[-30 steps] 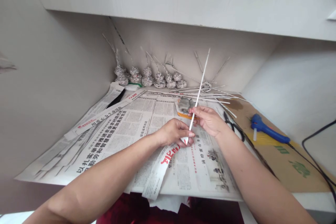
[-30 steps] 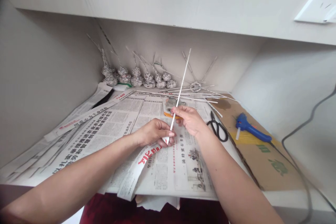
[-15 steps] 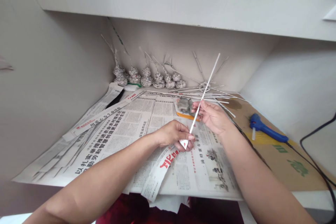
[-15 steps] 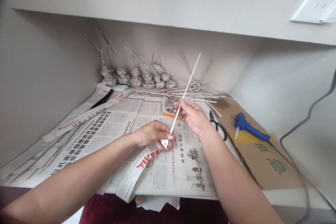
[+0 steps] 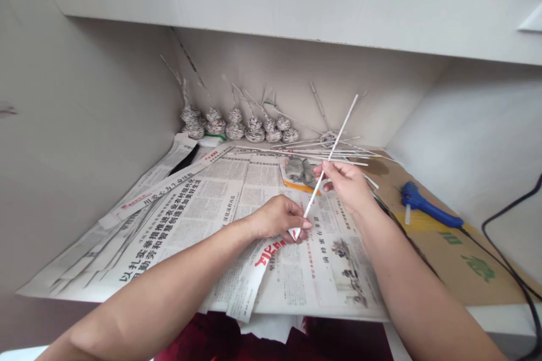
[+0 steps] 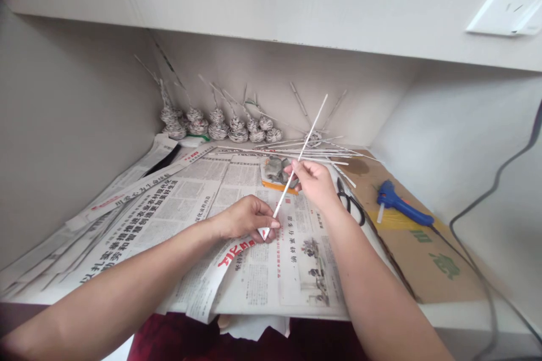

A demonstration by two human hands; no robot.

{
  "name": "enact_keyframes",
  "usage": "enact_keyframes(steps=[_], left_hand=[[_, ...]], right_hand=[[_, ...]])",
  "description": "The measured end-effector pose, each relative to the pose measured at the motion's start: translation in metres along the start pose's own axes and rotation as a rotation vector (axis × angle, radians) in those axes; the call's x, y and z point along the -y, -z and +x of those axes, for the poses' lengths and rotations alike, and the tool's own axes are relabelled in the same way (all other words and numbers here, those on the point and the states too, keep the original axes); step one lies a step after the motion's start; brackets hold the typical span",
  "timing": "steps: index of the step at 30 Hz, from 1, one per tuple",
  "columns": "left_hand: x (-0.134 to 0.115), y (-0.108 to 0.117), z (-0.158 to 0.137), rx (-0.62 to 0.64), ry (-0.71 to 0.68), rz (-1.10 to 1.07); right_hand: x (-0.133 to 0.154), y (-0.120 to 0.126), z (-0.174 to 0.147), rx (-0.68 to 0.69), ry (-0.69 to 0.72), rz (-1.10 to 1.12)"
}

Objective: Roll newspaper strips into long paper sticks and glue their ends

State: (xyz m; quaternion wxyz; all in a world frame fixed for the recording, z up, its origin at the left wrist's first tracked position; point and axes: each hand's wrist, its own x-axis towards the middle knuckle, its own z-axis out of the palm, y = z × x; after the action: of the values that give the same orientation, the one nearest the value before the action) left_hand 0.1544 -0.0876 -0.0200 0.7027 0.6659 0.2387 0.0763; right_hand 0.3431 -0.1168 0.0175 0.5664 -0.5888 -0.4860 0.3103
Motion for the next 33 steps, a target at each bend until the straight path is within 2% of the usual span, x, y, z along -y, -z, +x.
enact_keyframes(steps=[4, 9, 13, 16, 19, 24, 30, 33], left_hand=[[0.002, 0.001, 0.001, -0.010, -0.010, 0.008], [0.002, 0.002, 0.001, -0.022, -0.009, 0.016], [0.001, 0.002, 0.000, -0.016, -0.006, -0.011], [0.000, 0.002, -0.001, 0.043, 0.013, -0.065], [0.000, 0.001, -0.002, 0.083, 0.036, -0.073], [0.000, 0.000, -0.002, 0.088, 0.040, -0.059], [-0.001, 0.001, -0.002, 0.099, 0.035, -0.074], [-0.002, 0.001, -0.002, 0.093, 0.039, -0.073]], right_hand=[[0.003, 0.000, -0.002, 0.096, -0.089, -0.011], [-0.001, -0.001, -0.001, 0.039, -0.014, -0.093], [0.002, 0.004, -0.001, 0.154, -0.124, 0.121], [0.004, 0.011, 0.001, 0.228, -0.179, 0.327], [0.003, 0.012, 0.003, 0.178, -0.193, 0.428], [0.002, 0.009, 0.005, 0.066, -0.198, 0.453], [0.005, 0.009, 0.001, 0.162, -0.209, 0.425], [0.005, 0.008, 0.001, 0.081, -0.199, 0.418]])
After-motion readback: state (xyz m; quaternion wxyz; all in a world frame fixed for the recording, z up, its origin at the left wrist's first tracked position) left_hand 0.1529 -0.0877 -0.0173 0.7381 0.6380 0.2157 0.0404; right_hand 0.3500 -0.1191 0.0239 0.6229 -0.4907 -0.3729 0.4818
